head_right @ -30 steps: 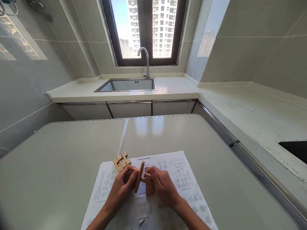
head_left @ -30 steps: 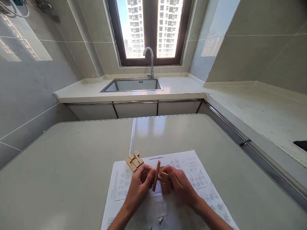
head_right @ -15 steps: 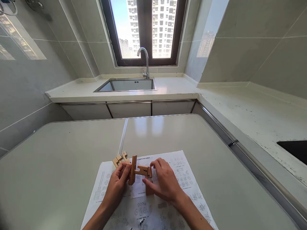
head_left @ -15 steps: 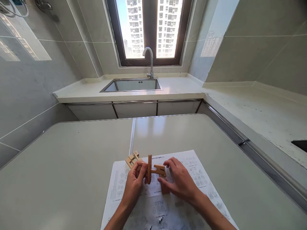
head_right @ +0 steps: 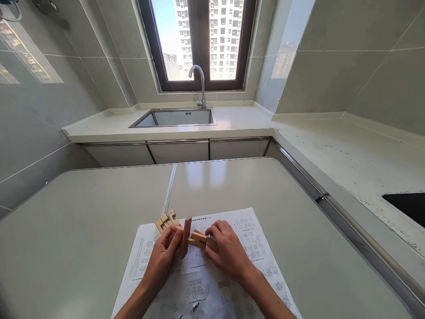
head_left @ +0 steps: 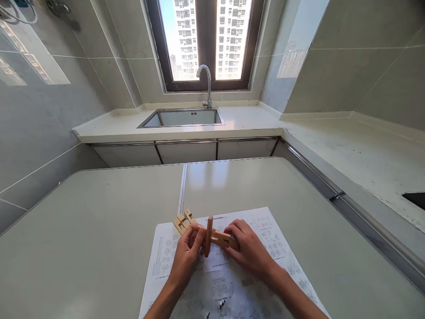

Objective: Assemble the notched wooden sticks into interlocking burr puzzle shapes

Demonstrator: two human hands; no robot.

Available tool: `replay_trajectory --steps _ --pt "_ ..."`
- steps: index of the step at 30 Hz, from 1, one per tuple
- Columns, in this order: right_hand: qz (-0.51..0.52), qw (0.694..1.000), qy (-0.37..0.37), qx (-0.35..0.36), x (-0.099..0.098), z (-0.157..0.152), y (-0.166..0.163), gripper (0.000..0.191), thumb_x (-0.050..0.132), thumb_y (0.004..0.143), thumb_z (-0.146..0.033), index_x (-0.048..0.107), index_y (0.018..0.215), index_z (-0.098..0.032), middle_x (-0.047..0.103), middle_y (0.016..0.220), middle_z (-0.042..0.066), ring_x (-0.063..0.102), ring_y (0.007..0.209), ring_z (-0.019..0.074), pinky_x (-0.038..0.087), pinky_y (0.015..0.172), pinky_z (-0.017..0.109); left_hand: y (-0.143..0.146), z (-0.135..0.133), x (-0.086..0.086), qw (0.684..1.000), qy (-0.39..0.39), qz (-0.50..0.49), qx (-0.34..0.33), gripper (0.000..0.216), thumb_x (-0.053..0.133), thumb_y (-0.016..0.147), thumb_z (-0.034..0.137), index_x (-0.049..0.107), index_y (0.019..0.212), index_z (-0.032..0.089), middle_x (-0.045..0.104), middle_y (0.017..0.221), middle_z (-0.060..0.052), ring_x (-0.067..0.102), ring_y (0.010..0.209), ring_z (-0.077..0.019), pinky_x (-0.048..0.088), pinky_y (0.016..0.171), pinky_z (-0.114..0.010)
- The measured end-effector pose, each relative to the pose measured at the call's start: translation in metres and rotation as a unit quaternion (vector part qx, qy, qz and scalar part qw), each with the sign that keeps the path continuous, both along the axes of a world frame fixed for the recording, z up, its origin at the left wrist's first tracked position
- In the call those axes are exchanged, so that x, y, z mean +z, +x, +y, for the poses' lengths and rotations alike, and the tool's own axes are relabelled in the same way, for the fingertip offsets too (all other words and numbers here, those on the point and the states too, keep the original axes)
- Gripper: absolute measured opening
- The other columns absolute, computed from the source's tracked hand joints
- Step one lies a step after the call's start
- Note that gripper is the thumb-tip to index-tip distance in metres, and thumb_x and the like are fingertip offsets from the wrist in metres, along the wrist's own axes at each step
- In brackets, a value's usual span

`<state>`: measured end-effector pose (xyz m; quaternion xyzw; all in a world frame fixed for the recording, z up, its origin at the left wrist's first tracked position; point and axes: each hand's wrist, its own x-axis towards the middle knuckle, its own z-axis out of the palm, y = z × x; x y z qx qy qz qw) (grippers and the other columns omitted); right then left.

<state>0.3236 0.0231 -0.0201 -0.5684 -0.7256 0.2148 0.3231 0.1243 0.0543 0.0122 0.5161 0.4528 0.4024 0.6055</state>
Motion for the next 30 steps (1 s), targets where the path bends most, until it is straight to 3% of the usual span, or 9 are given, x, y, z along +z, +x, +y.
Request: replay_trajectory --steps 5,10,12,17,19,21,25,28,30 --pt "0.025 1.000 0.000 0.009 -0.006 0.000 0.000 0.023 0.066 0.088 -0.007 0.062 0.102 -0.025 0.063 0.108 0.005 0.060 0.100 0.0245 0.054 0.084 0.038 -0.003 0.000 -0.005 1.000 -0.004 -0.025 -0.017 0.037 0.061 0.095 0.055 0.056 0.083 0.020 0.047 0.067 0.004 0.038 0.059 -0.0101 0.033 0.058 -0.021" --pt "-0.007 0.999 0.028 -0.040 -0.010 0.002 0.002 0.022 0.074 0.089 -0.020 0.062 0.107 -0.023 0.063 0.109 0.008 0.059 0.099 0.0277 0.053 0.085 0.043 -0.005 0.000 -0.010 1.000 0.017 -0.023 -0.010 0.035 0.059 0.097 0.052 0.058 0.083 0.020 0.044 0.066 0.005 0.038 0.061 -0.0112 0.032 0.061 -0.022" --pt "-0.021 0.998 0.030 -0.043 -0.010 0.003 0.003 0.017 0.075 0.088 -0.022 0.063 0.101 -0.023 0.063 0.105 0.008 0.059 0.097 0.0274 0.053 0.083 0.043 -0.006 0.001 -0.010 1.000 0.022 -0.022 -0.004 0.035 0.060 0.097 0.053 0.060 0.084 0.020 0.049 0.069 0.003 0.043 0.064 -0.0124 0.035 0.064 -0.022" --pt "-0.013 0.999 0.041 -0.028 -0.009 0.003 0.002 0.018 0.078 0.087 -0.021 0.065 0.099 -0.025 0.066 0.106 0.005 0.061 0.099 0.0256 0.053 0.085 0.040 -0.005 0.001 -0.006 0.999 -0.007 -0.045 -0.013 0.037 0.062 0.092 0.058 0.066 0.092 0.021 0.067 0.101 -0.005 0.063 0.088 -0.0213 0.047 0.083 -0.029" --pt "-0.003 0.999 0.045 -0.022 -0.009 0.003 0.001 0.021 0.080 0.085 -0.019 0.066 0.098 -0.025 0.068 0.102 0.004 0.062 0.097 0.0254 0.052 0.085 0.040 -0.003 0.000 -0.005 0.996 -0.031 -0.078 -0.027 0.038 0.063 0.091 0.059 0.065 0.095 0.021 0.068 0.098 -0.007 0.066 0.096 -0.0250 0.048 0.087 -0.032" --pt "0.015 0.999 0.041 -0.016 -0.008 0.002 0.000 0.017 0.078 0.087 -0.019 0.066 0.096 -0.025 0.070 0.097 0.004 0.062 0.093 0.0250 0.051 0.084 0.040 -0.002 0.000 -0.005 0.993 -0.041 -0.104 -0.035 0.039 0.063 0.091 0.059 0.062 0.092 0.021 0.067 0.090 -0.006 0.066 0.093 -0.0244 0.049 0.081 -0.031" --pt "0.097 0.995 0.008 -0.035 -0.003 0.002 0.001 0.007 0.068 0.096 -0.030 0.066 0.097 -0.023 0.072 0.095 0.005 0.063 0.086 0.0237 0.050 0.077 0.037 -0.002 0.000 -0.007 0.992 -0.057 -0.105 -0.048 0.039 0.058 0.095 0.058 0.056 0.088 0.020 0.064 0.086 -0.004 0.057 0.068 -0.0145 0.038 0.056 -0.022" --pt "0.210 0.974 -0.042 -0.069 0.004 0.003 0.002 0.024 0.064 0.097 -0.047 0.064 0.098 -0.023 0.069 0.085 0.004 0.060 0.073 0.0200 0.047 0.068 0.033 -0.003 -0.001 -0.009 0.991 -0.085 -0.091 -0.041 0.039 0.056 0.096 0.059 0.055 0.090 0.021 0.063 0.085 -0.002 0.052 0.064 -0.0125 0.035 0.054 -0.021" --pt "0.316 0.942 -0.088 -0.068 0.009 0.004 0.004 0.033 0.064 0.095 -0.054 0.062 0.101 -0.022 0.064 0.076 0.001 0.056 0.064 0.0169 0.044 0.062 0.030 -0.002 -0.001 -0.009 0.991 -0.099 -0.088 -0.034 0.039 0.056 0.096 0.060 0.055 0.091 0.021 0.063 0.083 -0.002 0.051 0.065 -0.0126 0.034 0.054 -0.021"
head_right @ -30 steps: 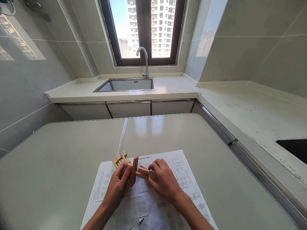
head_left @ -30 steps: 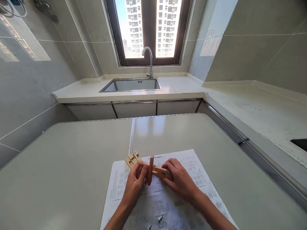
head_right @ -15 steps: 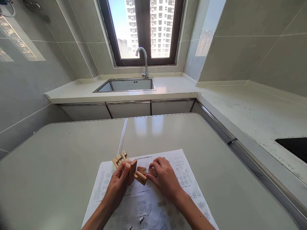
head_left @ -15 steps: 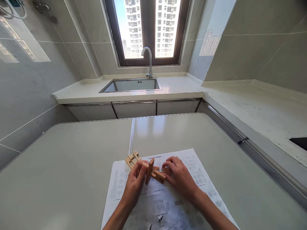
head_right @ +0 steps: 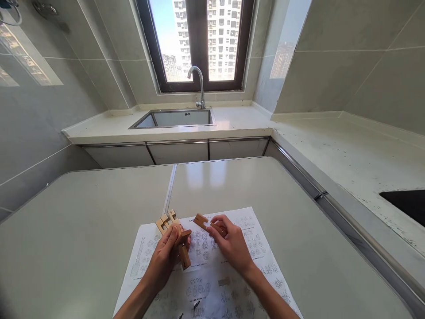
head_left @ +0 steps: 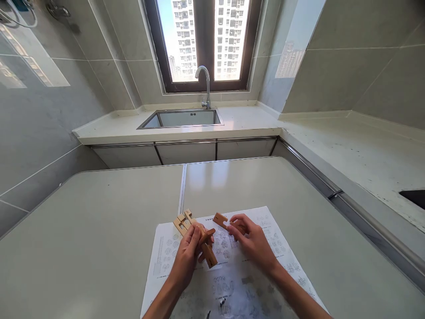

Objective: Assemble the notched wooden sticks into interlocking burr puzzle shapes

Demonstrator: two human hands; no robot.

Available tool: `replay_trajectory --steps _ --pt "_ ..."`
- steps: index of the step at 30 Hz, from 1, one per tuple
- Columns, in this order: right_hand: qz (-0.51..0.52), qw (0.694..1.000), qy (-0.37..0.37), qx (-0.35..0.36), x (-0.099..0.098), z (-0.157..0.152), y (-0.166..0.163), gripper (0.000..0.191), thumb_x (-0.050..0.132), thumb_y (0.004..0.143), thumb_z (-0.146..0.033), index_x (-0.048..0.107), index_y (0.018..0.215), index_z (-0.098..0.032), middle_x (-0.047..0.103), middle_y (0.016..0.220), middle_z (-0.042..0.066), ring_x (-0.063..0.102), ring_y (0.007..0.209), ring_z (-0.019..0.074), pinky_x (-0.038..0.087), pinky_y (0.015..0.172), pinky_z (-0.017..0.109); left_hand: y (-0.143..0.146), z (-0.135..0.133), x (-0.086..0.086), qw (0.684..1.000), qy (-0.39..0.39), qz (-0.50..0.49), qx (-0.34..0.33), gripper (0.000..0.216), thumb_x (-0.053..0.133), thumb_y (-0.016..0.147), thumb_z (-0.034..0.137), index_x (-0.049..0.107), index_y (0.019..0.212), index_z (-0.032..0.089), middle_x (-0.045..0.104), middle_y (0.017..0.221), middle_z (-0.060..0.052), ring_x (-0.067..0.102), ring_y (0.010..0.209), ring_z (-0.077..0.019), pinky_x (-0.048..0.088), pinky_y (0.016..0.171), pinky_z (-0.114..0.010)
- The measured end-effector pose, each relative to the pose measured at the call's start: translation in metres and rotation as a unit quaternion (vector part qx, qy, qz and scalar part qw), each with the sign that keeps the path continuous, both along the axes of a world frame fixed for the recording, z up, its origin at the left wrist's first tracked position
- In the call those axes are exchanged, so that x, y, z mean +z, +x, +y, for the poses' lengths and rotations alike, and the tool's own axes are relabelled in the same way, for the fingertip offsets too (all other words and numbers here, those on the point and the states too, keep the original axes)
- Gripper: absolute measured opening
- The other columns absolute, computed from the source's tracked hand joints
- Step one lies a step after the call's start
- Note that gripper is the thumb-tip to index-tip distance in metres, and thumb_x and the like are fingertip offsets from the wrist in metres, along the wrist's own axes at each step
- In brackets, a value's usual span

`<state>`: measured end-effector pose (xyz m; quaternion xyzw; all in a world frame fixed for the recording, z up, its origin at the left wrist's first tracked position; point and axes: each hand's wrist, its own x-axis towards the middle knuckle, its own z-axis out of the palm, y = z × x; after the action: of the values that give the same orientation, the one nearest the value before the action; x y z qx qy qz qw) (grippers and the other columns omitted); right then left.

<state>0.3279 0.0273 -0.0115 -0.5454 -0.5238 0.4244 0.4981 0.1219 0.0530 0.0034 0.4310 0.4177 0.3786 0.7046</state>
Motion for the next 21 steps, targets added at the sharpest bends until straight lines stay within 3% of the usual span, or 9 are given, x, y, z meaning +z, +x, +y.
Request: replay_trajectory --steps 4,8,13,21 --pt "0.199 0.976 -0.072 0.056 0.006 -0.001 0.004 0.039 0.063 0.095 -0.057 0.060 0.110 -0.021 0.057 0.067 -0.005 0.043 0.049 0.0096 0.034 0.051 0.026 0.001 -0.002 0.003 0.999 -0.019 0.000 -0.026 0.039 0.055 0.097 0.060 0.054 0.091 0.021 0.062 0.082 -0.001 0.048 0.064 -0.0115 0.031 0.054 -0.020" --pt "0.275 0.950 -0.086 0.119 0.007 -0.005 0.004 0.038 0.061 0.098 -0.056 0.062 0.112 -0.020 0.048 0.064 -0.007 0.038 0.048 0.0074 0.029 0.049 0.024 0.002 -0.003 0.007 0.997 -0.008 0.006 -0.070 0.039 0.051 0.099 0.057 0.053 0.089 0.020 0.060 0.081 -0.002 0.048 0.068 -0.0121 0.033 0.057 -0.020" --pt "0.271 0.942 -0.081 0.178 0.009 -0.007 -0.002 0.038 0.060 0.099 -0.054 0.059 0.116 -0.020 0.050 0.065 -0.007 0.044 0.047 0.0078 0.030 0.048 0.024 0.002 -0.003 0.006 0.997 -0.006 0.007 -0.075 0.040 0.054 0.097 0.059 0.051 0.085 0.021 0.049 0.076 0.002 0.042 0.067 -0.0120 0.036 0.059 -0.020" --pt "0.260 0.948 -0.075 0.169 0.004 -0.007 -0.009 0.034 0.064 0.097 -0.053 0.055 0.103 -0.021 0.056 0.066 -0.008 0.048 0.042 0.0067 0.032 0.046 0.023 0.001 -0.003 0.007 0.994 0.039 0.047 -0.090 0.042 0.054 0.095 0.062 0.052 0.084 0.022 0.046 0.079 0.002 0.039 0.070 -0.0146 0.040 0.063 -0.022"
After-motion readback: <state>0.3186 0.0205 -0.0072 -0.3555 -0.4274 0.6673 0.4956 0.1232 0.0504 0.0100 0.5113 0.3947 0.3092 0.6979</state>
